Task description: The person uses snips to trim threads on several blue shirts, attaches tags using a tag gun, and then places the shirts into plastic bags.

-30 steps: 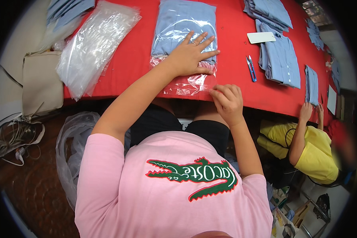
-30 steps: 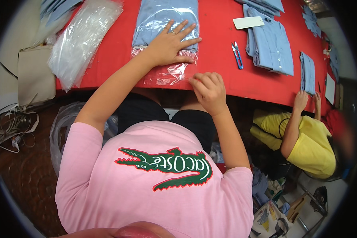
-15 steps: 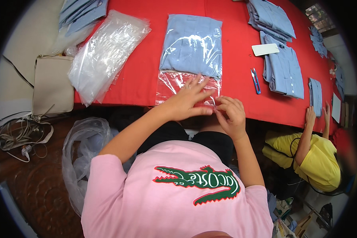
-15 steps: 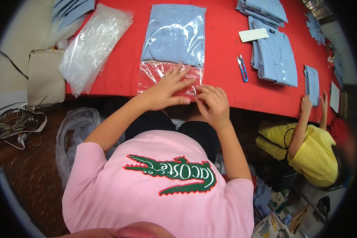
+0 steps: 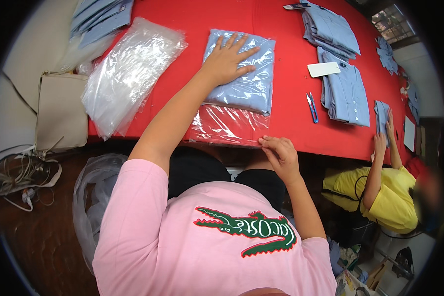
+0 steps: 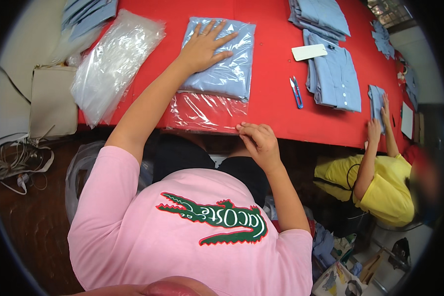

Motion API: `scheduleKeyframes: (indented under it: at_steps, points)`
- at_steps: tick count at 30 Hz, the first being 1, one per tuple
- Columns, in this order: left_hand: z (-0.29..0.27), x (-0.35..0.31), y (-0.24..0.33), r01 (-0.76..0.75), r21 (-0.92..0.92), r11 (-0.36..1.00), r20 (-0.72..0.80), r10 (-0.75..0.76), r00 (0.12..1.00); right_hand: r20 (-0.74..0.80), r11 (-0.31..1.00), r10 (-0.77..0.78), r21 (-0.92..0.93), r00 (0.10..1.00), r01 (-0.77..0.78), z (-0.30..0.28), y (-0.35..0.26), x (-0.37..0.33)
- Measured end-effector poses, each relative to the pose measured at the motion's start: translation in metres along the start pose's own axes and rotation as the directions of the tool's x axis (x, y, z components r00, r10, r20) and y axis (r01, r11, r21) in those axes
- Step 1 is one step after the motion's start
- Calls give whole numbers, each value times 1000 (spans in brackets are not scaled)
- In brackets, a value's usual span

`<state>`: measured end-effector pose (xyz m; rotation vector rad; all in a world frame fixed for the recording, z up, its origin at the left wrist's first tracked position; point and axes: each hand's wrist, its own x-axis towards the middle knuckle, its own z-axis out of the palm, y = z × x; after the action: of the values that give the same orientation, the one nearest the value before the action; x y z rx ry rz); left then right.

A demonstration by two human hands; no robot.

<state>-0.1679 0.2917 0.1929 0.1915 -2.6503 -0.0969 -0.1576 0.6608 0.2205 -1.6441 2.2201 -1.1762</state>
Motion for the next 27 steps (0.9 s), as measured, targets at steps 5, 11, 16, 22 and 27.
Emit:
scheduleKeyframes:
  at_steps: [5, 11, 16, 22, 27]
  points:
    - [2, 2, 9, -17, 53, 998, 56, 14, 998, -16, 994, -51, -102, 999, 49, -4, -2, -6]
    - [-15, -43, 16, -96, -43, 994, 156, 101, 983, 18, 990, -93, -101, 995, 95, 4, -1, 3]
    - [-100, -141, 83, -37, -316, 948, 377, 161, 912, 34, 999, -37, -39, 999, 39, -10, -4, 1]
    - [-128, -216, 97, 41, -214, 976, 348, 37, 937, 108, 998, 60, 25, 992, -63, -33, -9, 22]
    - [-148, -195, 75, 304, -644, 702, 119, -301, 946, -70, 974, 137, 191, 988, -121, -39, -13, 66]
